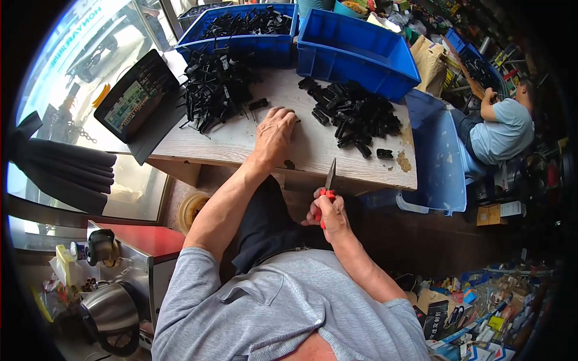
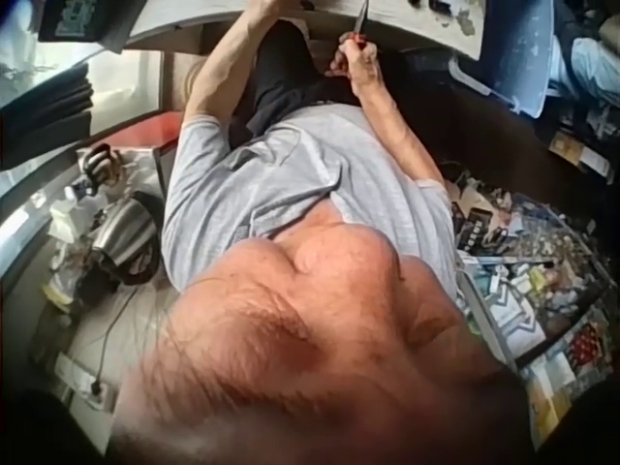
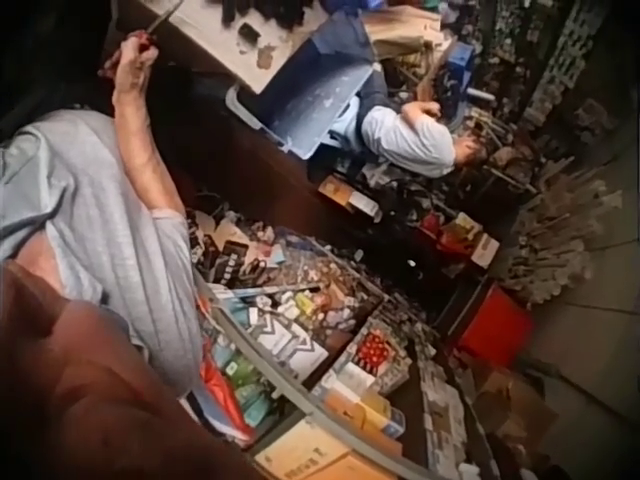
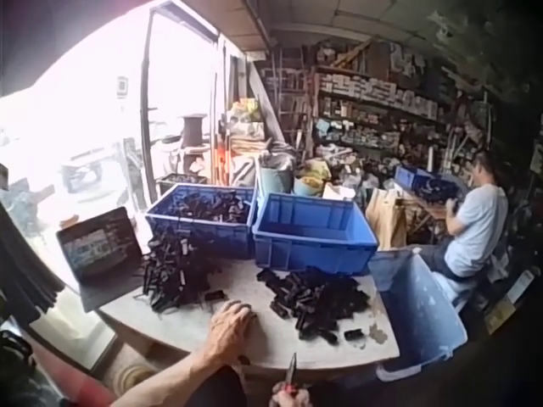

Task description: Assembling small black mechanical or plastic parts using pliers at a workbench.

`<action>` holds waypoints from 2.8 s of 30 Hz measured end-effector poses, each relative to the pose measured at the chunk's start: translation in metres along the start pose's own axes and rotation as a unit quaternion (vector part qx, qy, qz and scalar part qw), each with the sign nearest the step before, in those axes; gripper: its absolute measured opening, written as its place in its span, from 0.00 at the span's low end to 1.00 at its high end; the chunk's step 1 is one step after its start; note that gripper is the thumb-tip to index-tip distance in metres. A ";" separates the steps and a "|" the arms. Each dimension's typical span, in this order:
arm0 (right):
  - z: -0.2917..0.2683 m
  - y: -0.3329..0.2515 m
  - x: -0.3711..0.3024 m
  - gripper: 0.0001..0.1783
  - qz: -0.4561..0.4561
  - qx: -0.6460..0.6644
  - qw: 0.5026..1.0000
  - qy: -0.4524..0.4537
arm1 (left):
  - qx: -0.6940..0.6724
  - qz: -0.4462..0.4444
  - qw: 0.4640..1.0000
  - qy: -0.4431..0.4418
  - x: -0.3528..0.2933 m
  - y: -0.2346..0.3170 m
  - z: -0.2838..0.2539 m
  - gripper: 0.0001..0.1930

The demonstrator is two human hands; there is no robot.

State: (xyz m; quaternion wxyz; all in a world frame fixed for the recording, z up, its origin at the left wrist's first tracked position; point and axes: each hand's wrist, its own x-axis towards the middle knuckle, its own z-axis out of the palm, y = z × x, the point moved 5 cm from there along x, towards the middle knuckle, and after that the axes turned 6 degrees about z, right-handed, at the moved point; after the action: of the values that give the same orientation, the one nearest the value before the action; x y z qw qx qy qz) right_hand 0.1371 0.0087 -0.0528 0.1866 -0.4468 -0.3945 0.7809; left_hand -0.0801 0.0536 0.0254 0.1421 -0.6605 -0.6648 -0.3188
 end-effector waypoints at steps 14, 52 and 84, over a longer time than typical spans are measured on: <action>0.001 -0.047 0.000 0.12 -0.132 0.095 0.987 -0.006 | -0.787 -0.333 0.514 0.069 -0.080 0.071 0.007 0.10; 0.006 0.000 0.001 0.02 -0.030 0.012 0.999 0.002 | -0.728 -0.540 0.413 -0.092 -0.152 0.082 0.035 0.10; -0.005 -0.002 0.008 0.06 -0.048 0.042 0.998 0.023 | -0.696 -0.380 0.602 -0.091 -0.143 0.084 0.020 0.14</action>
State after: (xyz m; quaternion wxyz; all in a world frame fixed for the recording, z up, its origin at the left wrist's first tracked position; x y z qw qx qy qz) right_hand 0.1371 0.0173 -0.0568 0.2521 -0.4369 -0.3780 0.7763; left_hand 0.0188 -0.0537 -0.0571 -0.5558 -0.2732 -0.4425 -0.6486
